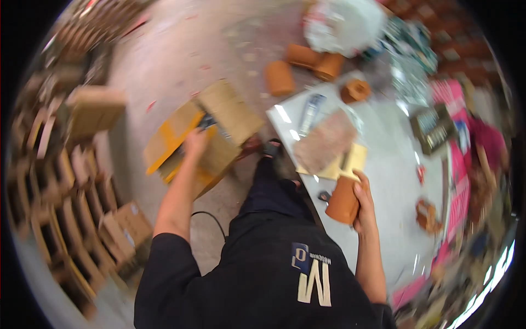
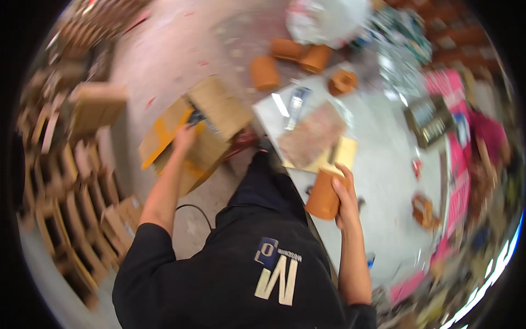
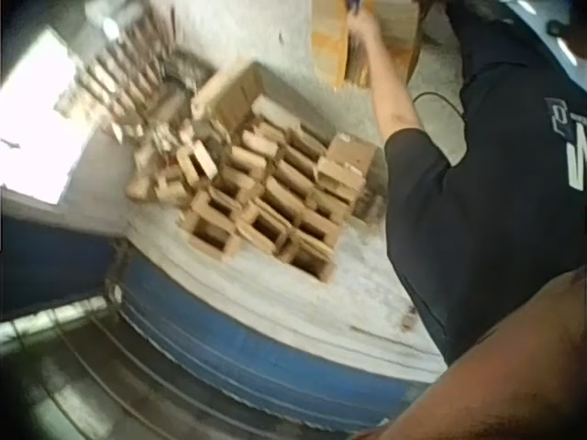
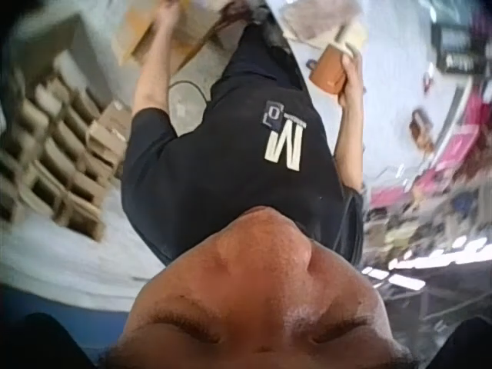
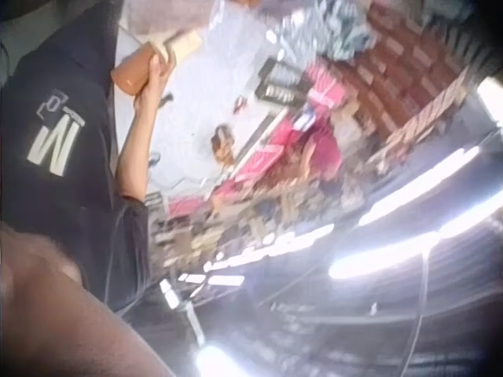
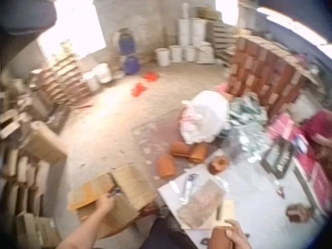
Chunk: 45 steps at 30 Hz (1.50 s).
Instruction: Assembling wooden furniture components using an electric screwdriver, hammer, and small metal hardware.
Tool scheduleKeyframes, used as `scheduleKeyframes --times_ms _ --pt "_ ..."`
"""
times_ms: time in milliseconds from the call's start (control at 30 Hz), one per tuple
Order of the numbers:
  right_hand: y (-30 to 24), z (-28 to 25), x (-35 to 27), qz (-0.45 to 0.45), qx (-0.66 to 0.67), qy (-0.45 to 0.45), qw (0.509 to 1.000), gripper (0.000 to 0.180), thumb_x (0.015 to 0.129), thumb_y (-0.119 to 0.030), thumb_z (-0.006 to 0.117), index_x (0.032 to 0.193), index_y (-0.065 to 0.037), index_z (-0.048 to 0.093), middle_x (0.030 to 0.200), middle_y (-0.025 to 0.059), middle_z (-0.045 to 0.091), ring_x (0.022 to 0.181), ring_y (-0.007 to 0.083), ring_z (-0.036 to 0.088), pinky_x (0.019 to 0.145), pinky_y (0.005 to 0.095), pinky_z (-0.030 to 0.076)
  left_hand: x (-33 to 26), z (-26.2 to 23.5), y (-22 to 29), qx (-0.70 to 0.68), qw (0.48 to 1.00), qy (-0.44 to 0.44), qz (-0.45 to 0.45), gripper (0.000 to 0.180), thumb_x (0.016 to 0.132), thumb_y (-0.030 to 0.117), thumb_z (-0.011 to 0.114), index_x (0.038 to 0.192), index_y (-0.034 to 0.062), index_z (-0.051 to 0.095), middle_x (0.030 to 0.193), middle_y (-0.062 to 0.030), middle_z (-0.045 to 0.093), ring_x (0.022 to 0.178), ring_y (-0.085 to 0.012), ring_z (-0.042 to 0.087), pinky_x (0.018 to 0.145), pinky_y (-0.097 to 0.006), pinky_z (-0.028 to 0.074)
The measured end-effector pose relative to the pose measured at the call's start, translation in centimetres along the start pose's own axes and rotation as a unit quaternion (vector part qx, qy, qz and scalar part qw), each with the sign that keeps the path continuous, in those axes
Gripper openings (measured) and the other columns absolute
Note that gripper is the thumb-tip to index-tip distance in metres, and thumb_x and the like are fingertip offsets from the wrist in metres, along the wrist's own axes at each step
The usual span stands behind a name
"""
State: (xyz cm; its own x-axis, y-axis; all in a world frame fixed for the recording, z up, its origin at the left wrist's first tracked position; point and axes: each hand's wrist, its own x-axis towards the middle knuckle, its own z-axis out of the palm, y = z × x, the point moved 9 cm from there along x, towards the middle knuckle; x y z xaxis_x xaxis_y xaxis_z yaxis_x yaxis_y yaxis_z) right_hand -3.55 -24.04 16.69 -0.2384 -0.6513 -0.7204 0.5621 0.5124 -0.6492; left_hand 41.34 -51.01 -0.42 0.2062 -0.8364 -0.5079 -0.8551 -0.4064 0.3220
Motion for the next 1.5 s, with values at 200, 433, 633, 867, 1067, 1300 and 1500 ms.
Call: scheduleKeyframes --times_ms 200,433,633,867,1067,1300,1500 --pt "-4.9 0.2 -2.4 -0.093 0.028 0.086 0.992 0.059 0.089 -0.034 0.068 0.135 -0.012 0.039 0.123 0.0107 0.052 0.116 0.0211 0.052 0.097 0.0357 0.044 4.6 0.3 2.3 0.288 0.955 -0.013 0.072 0.036 0.088 0.034 0.062 0.097 0.0010 0.072 0.098 -0.0226 0.070 0.091 -0.0388 0.069 0.078 -0.047 0.054" --pt "-9.8 6.8 -4.6 -0.292 -0.119 0.083 0.945 0.082 0.071 -0.019 0.086 0.134 -0.009 0.034 0.127 0.0111 0.050 0.120 0.0212 0.049 0.101 0.0358 0.041 5.4 1.9 0.2 0.374 0.919 -0.023 0.121 0.027 0.090 0.025 0.057 0.093 0.0042 0.074 0.100 -0.0203 0.070 0.094 -0.0361 0.069 0.079 -0.045 0.055" --pt "-12.2 10.4 -8.0 -0.484 -0.289 0.118 0.817 0.106 0.063 -0.012 0.091 0.144 -0.011 0.022 0.139 0.0174 0.041 0.129 0.0272 0.046 0.103 0.0391 0.044 3.7 -0.4 0.6 0.273 0.961 -0.006 0.036 0.032 0.086 0.038 0.067 0.098 0.0085 0.074 0.100 -0.0173 0.071 0.096 -0.0348 0.068 0.079 -0.046 0.054" --pt "-12.6 9.8 -9.2 -0.488 -0.307 0.172 0.799 0.117 0.064 -0.008 0.089 0.149 -0.017 0.010 0.143 0.0194 0.037 0.123 0.0258 0.051 0.098 0.0371 0.051 6.2 1.3 -3.5 0.117 0.990 -0.077 -0.030 0.031 0.081 0.037 0.074 0.103 0.0160 0.075 0.105 -0.0149 0.071 0.098 -0.0320 0.067 0.082 -0.040 0.051" --pt "-11.8 9.2 -8.6 -0.486 -0.268 0.178 0.813 0.115 0.062 -0.014 0.092 0.147 -0.007 0.015 0.137 0.0215 0.046 0.123 0.0303 0.052 0.103 0.0416 0.041 9.0 1.6 -6.6 0.122 0.991 -0.051 -0.016 0.027 0.080 0.029 0.075 0.101 0.0120 0.075 0.098 -0.0146 0.072 0.092 -0.0293 0.068 0.079 -0.040 0.051" --pt "-11.0 7.4 -8.4 -0.471 -0.260 0.187 0.822 0.114 0.063 -0.017 0.092 0.147 -0.006 0.015 0.135 0.0211 0.048 0.123 0.0299 0.053 0.103 0.0411 0.042 8.0 1.7 -5.1 0.094 0.991 -0.089 0.013 0.022 0.079 0.021 0.076 0.092 0.0035 0.075 0.092 -0.0168 0.072 0.077 -0.0275 0.068 0.071 -0.039 0.052" --pt "-10.5 6.5 -8.3 -0.458 -0.254 0.186 0.831 0.116 0.063 -0.016 0.091 0.148 -0.010 0.014 0.138 0.0215 0.046 0.123 0.0284 0.053 0.100 0.0390 0.046 9.4 4.8 -10.0 0.028 0.963 -0.255 -0.083 0.018 0.079 0.016 0.072 0.092 0.0042 0.075 0.085 -0.0171 0.071 0.069 -0.0289 0.068 0.064 -0.038 0.053"
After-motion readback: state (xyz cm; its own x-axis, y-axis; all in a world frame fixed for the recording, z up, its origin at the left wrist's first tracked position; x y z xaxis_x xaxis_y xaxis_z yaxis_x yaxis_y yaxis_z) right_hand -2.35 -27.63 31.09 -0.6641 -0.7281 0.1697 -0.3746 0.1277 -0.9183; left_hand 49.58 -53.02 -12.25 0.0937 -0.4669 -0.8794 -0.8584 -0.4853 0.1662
